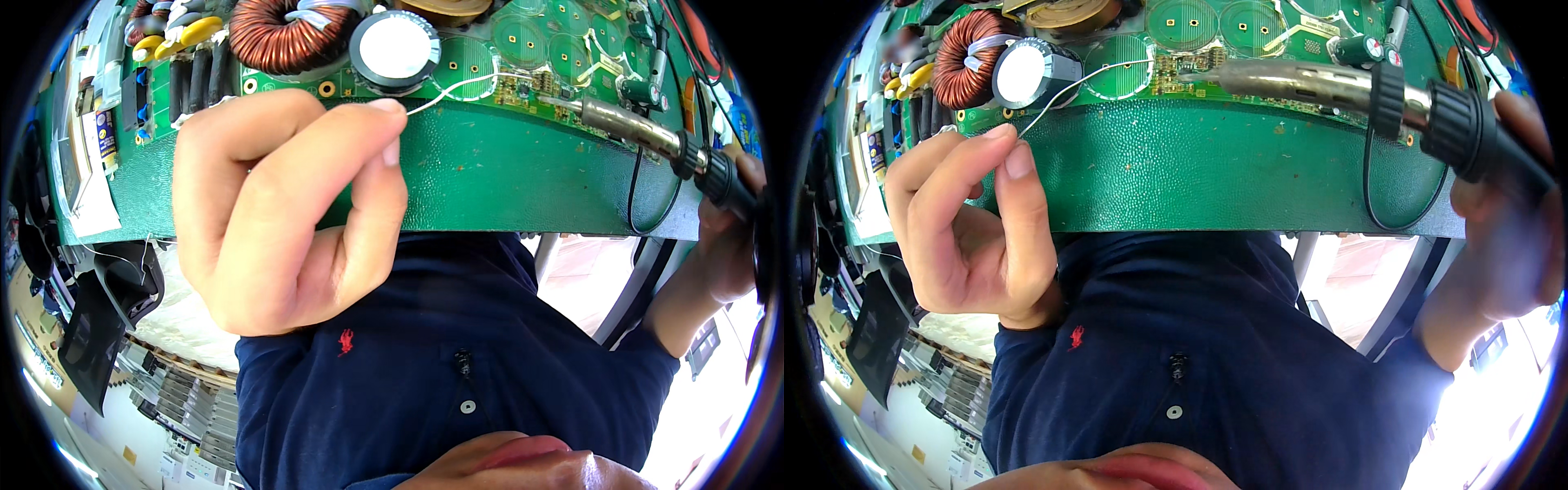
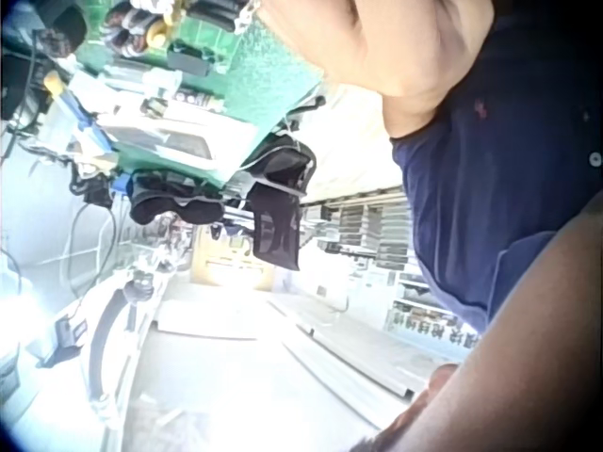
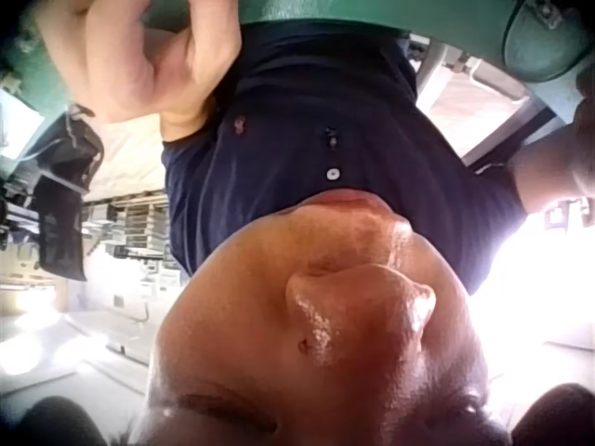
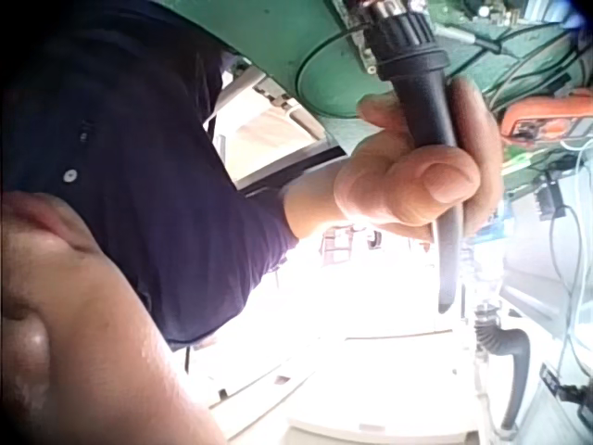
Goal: The person solders a wire onto a circuit board using a soldering iron and solder wire, then brushes the board with a small brush.
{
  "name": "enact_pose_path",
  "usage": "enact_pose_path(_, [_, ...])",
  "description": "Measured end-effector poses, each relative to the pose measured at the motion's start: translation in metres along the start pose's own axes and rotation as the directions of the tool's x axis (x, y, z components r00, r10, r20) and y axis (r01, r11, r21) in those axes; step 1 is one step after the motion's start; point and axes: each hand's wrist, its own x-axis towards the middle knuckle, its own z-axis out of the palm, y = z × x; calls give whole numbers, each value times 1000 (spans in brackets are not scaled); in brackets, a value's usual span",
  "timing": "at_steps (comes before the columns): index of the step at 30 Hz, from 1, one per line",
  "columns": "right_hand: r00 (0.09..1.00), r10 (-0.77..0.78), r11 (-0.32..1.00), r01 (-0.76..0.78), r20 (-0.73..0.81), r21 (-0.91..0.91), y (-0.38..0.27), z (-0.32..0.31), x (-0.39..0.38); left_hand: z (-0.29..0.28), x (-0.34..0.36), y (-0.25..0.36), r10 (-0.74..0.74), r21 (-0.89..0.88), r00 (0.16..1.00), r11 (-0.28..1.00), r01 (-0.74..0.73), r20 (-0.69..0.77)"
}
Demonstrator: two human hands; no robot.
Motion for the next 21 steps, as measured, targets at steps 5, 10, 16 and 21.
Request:
enact_pose_path(5, [930, -299, 954, 288, 215, 78, 25, -20, -8, 2, 1, -5, 54, -6, 999, 999, -54, 6])
enact_pose_path(10, [898, -313, 946, 323, 308, 19, 23, -19, -5, 3, 0, -3, 50, 17, 998, 999, -50, 38])
enact_pose_path(16, [973, -132, 976, 160, 189, -145, 11, -8, -14, 0, 4, -5, 103, 16, 985, 994, -106, 135])
enact_pose_path(21, [954, -183, 971, 213, 236, -107, 14, -16, -15, 1, 4, -5, 100, 21, 988, 995, -103, 115])
